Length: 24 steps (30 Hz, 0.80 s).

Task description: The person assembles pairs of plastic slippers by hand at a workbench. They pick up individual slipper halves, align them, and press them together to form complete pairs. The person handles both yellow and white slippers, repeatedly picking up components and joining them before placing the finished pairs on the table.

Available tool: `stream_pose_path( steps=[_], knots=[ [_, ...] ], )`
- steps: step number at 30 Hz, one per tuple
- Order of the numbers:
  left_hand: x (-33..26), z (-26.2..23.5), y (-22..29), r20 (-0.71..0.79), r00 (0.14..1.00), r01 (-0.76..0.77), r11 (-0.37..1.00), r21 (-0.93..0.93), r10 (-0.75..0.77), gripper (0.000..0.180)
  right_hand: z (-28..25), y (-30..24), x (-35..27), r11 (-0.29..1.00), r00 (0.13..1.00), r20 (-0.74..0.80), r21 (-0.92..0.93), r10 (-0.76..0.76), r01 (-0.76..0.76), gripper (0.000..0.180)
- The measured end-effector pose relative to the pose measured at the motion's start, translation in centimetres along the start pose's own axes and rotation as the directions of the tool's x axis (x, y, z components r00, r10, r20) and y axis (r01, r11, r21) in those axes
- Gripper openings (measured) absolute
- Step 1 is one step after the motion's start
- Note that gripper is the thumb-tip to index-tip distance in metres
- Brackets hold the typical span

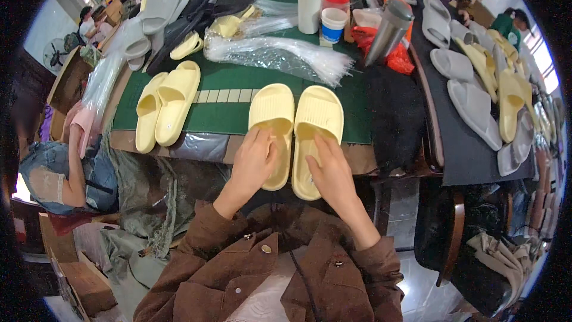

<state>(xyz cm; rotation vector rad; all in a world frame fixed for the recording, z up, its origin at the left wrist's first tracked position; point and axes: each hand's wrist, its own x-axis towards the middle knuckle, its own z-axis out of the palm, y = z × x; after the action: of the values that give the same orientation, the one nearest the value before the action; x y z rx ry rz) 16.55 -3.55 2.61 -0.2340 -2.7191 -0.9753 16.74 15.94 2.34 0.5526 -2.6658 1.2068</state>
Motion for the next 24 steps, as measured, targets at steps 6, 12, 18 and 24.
stream_pose_path(
  steps=[6, 12, 18, 24],
  knots=[
    [1.3, 1.4, -0.1, 0.072, 0.995, -0.076, 0.992, 0.098, 0.069, 0.058, 2.1, 1.0, 3.1, 0.961, 0.996, 0.062, -0.266, -0.064, 0.078, 0.031],
    [4.3, 1.6, -0.1, 0.155, 0.988, -0.026, 0.998, 0.055, 0.017, 0.053, 3.3, 2.2, 5.5, 0.98, 0.985, 0.124, -0.171, 0.124, -0.102, 0.019],
    [5.8, 2.7, -0.4, 0.333, 0.94, 0.075, 0.997, -0.008, -0.068, 0.055, 3.3, 2.8, 6.3, 0.992, 0.978, 0.171, 0.012, 0.119, -0.123, 0.021],
    [5.7, 4.2, -1.4, 0.27, 0.963, 0.014, 1.0, -0.008, -0.012, 0.052, 2.6, 2.5, 6.4, 0.981, 0.961, 0.221, 0.06, 0.168, -0.186, 0.023]
  ],
)
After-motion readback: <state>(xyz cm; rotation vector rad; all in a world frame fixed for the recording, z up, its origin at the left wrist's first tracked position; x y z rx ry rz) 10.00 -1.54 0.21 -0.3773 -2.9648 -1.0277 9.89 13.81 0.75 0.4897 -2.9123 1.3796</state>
